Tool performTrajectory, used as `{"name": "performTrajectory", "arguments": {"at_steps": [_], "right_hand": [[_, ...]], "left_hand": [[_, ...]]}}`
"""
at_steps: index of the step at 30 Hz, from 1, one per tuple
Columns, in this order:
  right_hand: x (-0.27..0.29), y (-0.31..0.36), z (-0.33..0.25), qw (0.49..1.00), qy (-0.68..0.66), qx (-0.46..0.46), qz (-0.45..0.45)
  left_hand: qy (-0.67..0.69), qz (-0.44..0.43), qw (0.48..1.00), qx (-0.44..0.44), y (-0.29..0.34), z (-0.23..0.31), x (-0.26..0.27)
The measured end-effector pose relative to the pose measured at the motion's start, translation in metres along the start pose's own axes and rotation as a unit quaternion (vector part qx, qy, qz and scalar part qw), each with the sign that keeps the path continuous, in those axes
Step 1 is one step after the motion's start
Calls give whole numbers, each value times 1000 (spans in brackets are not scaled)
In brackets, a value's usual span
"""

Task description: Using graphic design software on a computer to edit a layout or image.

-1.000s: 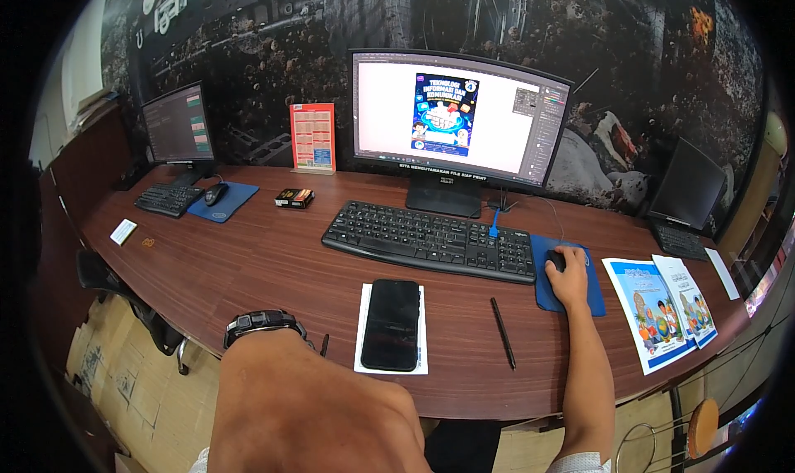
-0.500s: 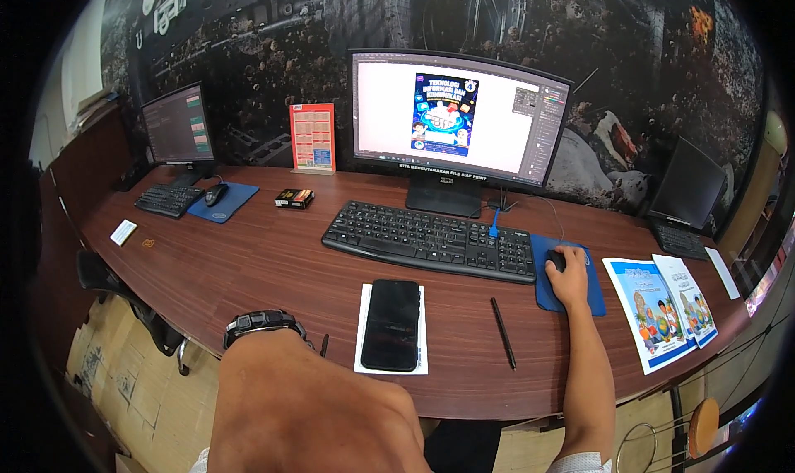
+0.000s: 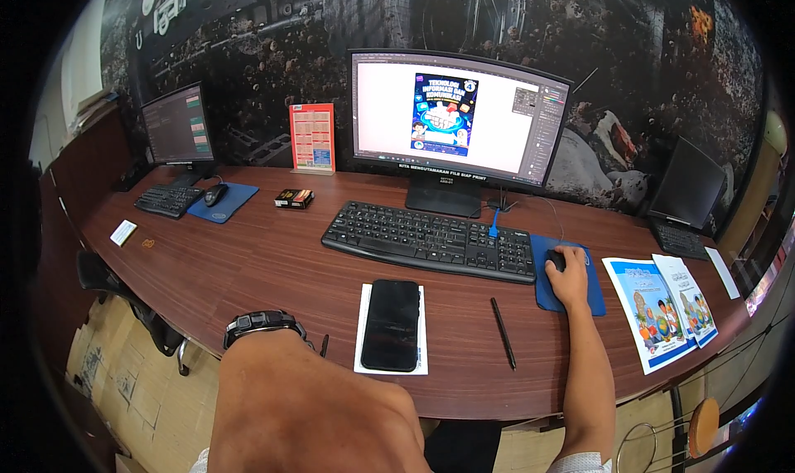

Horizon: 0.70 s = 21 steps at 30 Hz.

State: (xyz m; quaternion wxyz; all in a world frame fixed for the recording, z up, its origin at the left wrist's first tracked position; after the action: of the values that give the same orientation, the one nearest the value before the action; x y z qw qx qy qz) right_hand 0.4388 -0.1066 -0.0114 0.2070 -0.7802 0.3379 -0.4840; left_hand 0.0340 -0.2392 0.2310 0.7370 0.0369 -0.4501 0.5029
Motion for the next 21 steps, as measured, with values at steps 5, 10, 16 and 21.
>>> {"name": "performTrajectory", "arguments": {"at_steps": [5, 10, 16, 21], "right_hand": [[1, 1, -3, 1000, 0, -5, 2], [1, 0, 0, 1000, -2, -3, 4], [0, 0, -3, 1000, -3, -8, -1], [-2, 0, 3, 1000, 3, -1, 2]], "left_hand": [[3, -41, 998, 38, -3, -3, -2], [-30, -17, 999, 20, -6, 2, -4], [33, 28, 999, 7, 2, -9, -12], [-4, 4, 1000, 2, -1, -4, -4]]}}
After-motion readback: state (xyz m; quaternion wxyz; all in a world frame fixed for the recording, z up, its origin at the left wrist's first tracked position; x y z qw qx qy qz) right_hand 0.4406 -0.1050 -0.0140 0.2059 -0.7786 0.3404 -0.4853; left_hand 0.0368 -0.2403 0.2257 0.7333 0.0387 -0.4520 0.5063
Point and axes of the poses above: each hand's wrist, its own y-axis away from the middle knuckle, its own x-axis out of the back of the hand, z = x × y, the point moved 1 cm from there along -y, towards the middle knuckle, and after that the axes turned 5 degrees about z, right-handed, at the moved point
